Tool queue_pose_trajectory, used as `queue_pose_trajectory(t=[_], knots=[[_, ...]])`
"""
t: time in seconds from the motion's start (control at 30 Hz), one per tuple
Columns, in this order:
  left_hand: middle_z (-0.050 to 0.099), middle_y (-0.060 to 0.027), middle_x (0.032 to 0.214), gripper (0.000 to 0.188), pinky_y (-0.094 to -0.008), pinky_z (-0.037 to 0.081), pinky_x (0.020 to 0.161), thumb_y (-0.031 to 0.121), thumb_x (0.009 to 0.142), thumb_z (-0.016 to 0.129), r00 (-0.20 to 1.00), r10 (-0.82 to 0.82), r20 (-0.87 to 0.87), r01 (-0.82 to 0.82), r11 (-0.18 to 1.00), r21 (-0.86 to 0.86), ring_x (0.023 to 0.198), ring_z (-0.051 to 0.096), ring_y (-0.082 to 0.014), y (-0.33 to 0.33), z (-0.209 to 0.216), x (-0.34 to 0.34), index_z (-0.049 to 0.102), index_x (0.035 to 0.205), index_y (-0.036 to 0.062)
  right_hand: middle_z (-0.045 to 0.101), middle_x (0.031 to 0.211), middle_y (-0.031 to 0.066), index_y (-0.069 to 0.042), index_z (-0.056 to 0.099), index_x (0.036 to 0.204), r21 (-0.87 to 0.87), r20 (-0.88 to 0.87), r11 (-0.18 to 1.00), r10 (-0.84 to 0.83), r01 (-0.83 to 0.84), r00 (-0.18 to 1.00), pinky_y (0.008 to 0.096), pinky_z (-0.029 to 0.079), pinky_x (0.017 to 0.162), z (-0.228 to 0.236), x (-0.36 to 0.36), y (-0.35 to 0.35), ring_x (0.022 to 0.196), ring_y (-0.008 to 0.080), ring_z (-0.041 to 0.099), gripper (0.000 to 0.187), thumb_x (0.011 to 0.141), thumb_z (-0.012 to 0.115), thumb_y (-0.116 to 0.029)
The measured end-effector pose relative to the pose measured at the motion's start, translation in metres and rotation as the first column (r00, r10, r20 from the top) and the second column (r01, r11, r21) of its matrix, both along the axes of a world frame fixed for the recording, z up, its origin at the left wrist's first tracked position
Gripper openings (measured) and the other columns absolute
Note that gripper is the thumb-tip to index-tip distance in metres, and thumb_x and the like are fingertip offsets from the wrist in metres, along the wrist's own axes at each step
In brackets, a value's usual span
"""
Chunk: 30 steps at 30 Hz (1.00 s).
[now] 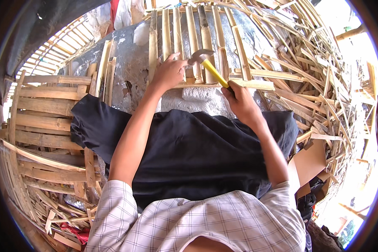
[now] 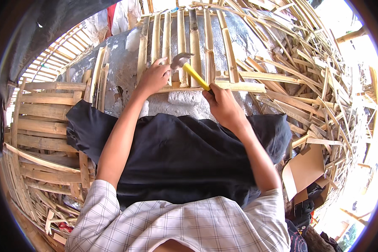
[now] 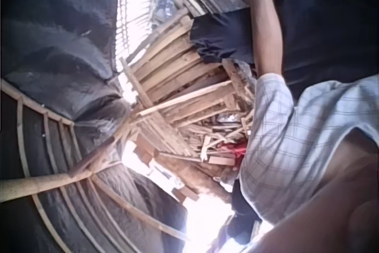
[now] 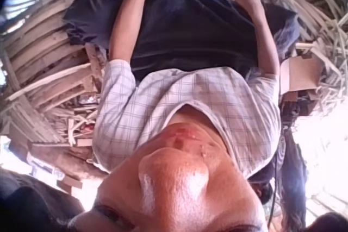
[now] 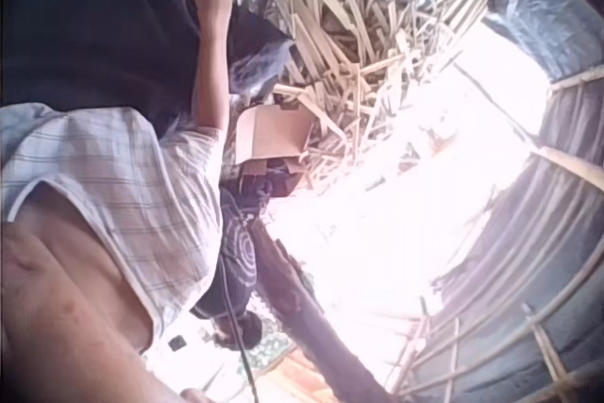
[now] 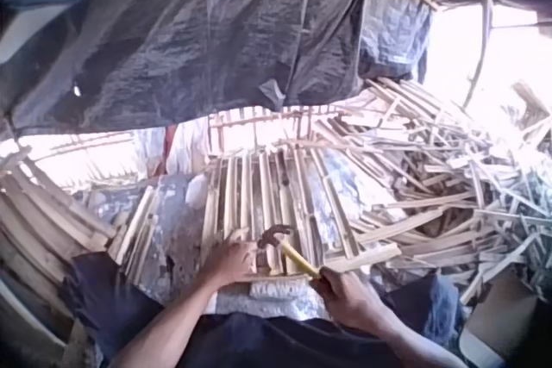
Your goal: The person nails thin wooden slats onto a frame with a hammer.
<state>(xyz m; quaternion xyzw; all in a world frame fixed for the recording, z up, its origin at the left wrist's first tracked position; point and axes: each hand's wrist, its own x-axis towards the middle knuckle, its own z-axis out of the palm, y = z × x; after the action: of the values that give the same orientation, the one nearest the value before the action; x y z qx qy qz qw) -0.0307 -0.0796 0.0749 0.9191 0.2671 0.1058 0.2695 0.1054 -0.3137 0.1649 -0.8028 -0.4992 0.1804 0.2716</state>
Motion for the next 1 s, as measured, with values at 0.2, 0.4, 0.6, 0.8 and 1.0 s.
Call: queue_pose_trajectory(t=[0.2, 0.4, 0.6, 0.8, 1.0], knots=[[0.073, 0.0017, 0.119, 0.018, -0.0517, 0.03, 0.113, 0.012, 0.092, 0.069, 0.971, -0.122, 0.204, 0.1, 0.988, 0.115, 0.129, 0.056, -0.0206, -0.012, 0.012, -0.003, 0.077, 0.106, 0.0206, 0.046, 0.06, 0.003, -0.001, 0.053, 0.084, 0.104, -0.273, 0.955, -0.241, 0.278, 0.931, 0.0333, 0.035, 0.052, -0.053, 0.023, -0.017, 0.053, 0.0113, 0.043, 0.034, 0.108, 0.056, -0.025], [0.071, -0.0046, 0.104, 0.009, -0.0429, 0.041, 0.102, 0.015, 0.095, 0.068, 0.961, -0.196, 0.194, 0.214, 0.974, -0.076, 0.11, 0.062, -0.0248, -0.012, 0.014, 0.004, 0.074, 0.099, 0.008, 0.047, 0.06, -0.002, -0.004, 0.054, 0.088, 0.094, -0.481, 0.928, -0.274, 0.36, 0.833, 0.0275, 0.03, 0.041, -0.076, 0.04, -0.02, 0.045, 0.0065, 0.038, 0.034, 0.109, 0.055, -0.03], [0.069, -0.0065, 0.098, 0.018, -0.0372, 0.05, 0.09, 0.01, 0.087, 0.077, 0.928, -0.286, 0.24, 0.315, 0.945, -0.092, 0.096, 0.066, -0.0241, -0.008, 0.012, 0.003, 0.071, 0.103, 0.0045, 0.048, 0.063, 0.0166, 0.008, 0.058, 0.09, 0.113, -0.478, 0.936, -0.243, 0.334, 0.844, 0.0417, 0.039, 0.058, -0.045, 0.028, -0.016, 0.059, 0.0216, 0.041, 0.035, 0.105, 0.061, -0.024], [0.066, -0.0069, 0.093, 0.025, -0.036, 0.05, 0.088, 0.003, 0.078, 0.083, 0.935, -0.271, 0.23, 0.309, 0.939, -0.15, 0.093, 0.065, -0.0229, -0.013, 0.014, 0.007, 0.068, 0.099, 0.0026, 0.053, 0.068, 0.0251, 0.009, 0.059, 0.095, 0.126, -0.445, 0.944, -0.219, 0.303, 0.868, 0.0474, 0.042, 0.064, -0.04, 0.025, -0.019, 0.062, 0.0326, 0.043, 0.035, 0.105, 0.059, -0.024], [0.066, -0.0062, 0.092, 0.028, -0.0358, 0.05, 0.086, 0.0, 0.075, 0.083, 0.946, -0.236, 0.224, 0.268, 0.956, -0.123, 0.093, 0.065, -0.0219, -0.017, 0.01, 0.01, 0.066, 0.097, 0.0023, 0.055, 0.07, 0.027, 0.01, 0.059, 0.095, 0.164, -0.423, 0.94, -0.205, 0.297, 0.883, 0.048, 0.042, 0.065, -0.04, 0.025, -0.018, 0.063, 0.0365, 0.045, 0.035, 0.105, 0.059, -0.023]])
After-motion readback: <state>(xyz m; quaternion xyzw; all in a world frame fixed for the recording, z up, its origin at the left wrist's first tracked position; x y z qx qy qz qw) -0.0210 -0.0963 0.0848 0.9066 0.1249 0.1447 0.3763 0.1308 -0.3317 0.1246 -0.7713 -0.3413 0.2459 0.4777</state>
